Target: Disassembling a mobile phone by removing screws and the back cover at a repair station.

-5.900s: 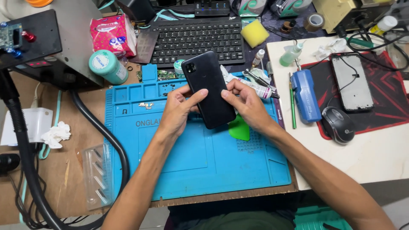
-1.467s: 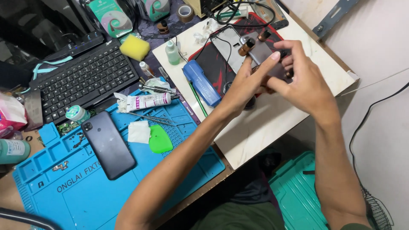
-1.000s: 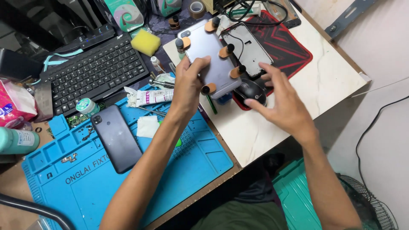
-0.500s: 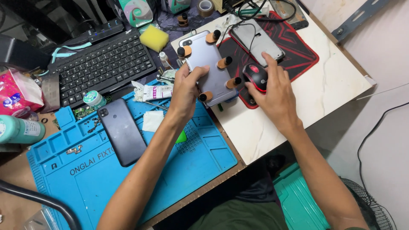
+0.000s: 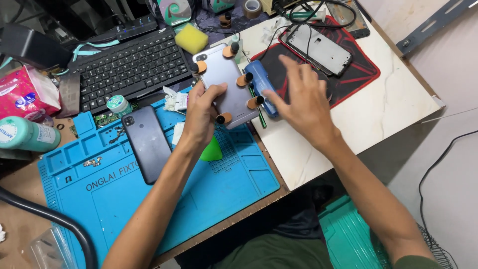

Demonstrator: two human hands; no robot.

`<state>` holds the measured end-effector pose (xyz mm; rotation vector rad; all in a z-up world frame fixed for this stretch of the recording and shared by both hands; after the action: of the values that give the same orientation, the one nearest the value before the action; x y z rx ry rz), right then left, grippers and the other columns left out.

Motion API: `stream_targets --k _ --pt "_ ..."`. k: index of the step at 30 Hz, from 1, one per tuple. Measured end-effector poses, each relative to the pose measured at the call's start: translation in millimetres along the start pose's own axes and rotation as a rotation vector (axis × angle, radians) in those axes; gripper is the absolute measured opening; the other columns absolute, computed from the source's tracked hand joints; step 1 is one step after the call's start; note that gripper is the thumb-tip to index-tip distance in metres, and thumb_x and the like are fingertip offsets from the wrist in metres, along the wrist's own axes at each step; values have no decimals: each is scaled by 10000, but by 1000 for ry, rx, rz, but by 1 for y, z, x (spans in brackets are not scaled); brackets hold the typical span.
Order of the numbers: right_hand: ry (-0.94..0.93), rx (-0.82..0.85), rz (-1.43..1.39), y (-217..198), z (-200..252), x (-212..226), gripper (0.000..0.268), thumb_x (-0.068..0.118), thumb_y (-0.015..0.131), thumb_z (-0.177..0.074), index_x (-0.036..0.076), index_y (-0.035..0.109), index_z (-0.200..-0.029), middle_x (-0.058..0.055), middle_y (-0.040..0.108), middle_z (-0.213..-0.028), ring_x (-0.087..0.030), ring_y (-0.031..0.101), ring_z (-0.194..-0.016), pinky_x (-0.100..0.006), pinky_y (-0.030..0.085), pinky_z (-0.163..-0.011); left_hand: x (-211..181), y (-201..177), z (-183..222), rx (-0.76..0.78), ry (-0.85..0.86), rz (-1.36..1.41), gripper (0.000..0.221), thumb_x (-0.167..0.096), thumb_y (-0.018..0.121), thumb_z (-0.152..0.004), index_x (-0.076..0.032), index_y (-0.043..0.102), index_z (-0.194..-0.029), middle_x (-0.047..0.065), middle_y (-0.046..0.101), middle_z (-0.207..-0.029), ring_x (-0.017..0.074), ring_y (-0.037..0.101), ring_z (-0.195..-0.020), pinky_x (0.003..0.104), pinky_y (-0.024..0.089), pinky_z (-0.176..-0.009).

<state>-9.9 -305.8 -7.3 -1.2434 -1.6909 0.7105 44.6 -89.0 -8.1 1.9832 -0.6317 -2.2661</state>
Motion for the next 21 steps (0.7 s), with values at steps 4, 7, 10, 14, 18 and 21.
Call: stream_targets --k 4,7,10,14,18,21 --pt "-31 176 -45 35 -22 13 802 370 788 -908 111 370 -1542 -183 564 -1073 -472 636 -996 -568 481 -790 9 -12 3 -11 -37 -22 214 -207 683 -874 -62 652 -1029 51 636 -835 167 690 -787 349 608 -643" --pt "-22 227 -31 40 -31 19 761 267 746 -891 118 369 -1534 -178 573 -1030 -457 644 -974 -545 520 -769 -3 -11 18 -30 -46 -3 190 -185 672 -877 -58 645 -1016 55 631 -814 171 687 -764 345 609 -636" --pt "-59 188 -47 42 -39 12 716 254 729 -905 85 392 -1514 -232 584 -1001 -514 644 -954 -585 525 -777 1 -25 24 -54 -55 32 190 -178 678 -871 -50 650 -1010 61 624 -796 172 687 -739 347 610 -608" --pt "-102 130 -22 34 -52 13 688 148 730 -904 24 411 -1501 -292 592 -996 -557 644 -933 -607 520 -775 -5 -40 41 -106 -48 36 179 -166 679 -863 -46 653 -994 68 637 -809 178 685 -767 348 605 -619" --pt "-11 186 48 31 -61 15 637 138 676 -953 6 399 -1511 -332 590 -1097 -517 580 -1021 -580 532 -743 -5 -58 46 -126 -82 44 223 -201 675 -855 -60 643 -1025 68 671 -886 191 672 -790 328 558 -623" --pt "-22 174 120 27 -59 21 659 125 750 -918 -21 454 -1488 -320 629 -1034 -517 652 -976 -573 561 -741 -7 -69 49 -176 -92 65 206 -177 691 -857 -49 658 -1014 101 664 -808 205 697 -727 364 593 -554"
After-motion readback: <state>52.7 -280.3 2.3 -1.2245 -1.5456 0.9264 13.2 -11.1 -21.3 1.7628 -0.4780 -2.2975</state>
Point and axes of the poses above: each hand's wrist, its own z-axis away from the middle knuckle, its own y-axis out of the palm, x = y × z, the point moved 1 cm from there along -z, towards the middle knuckle
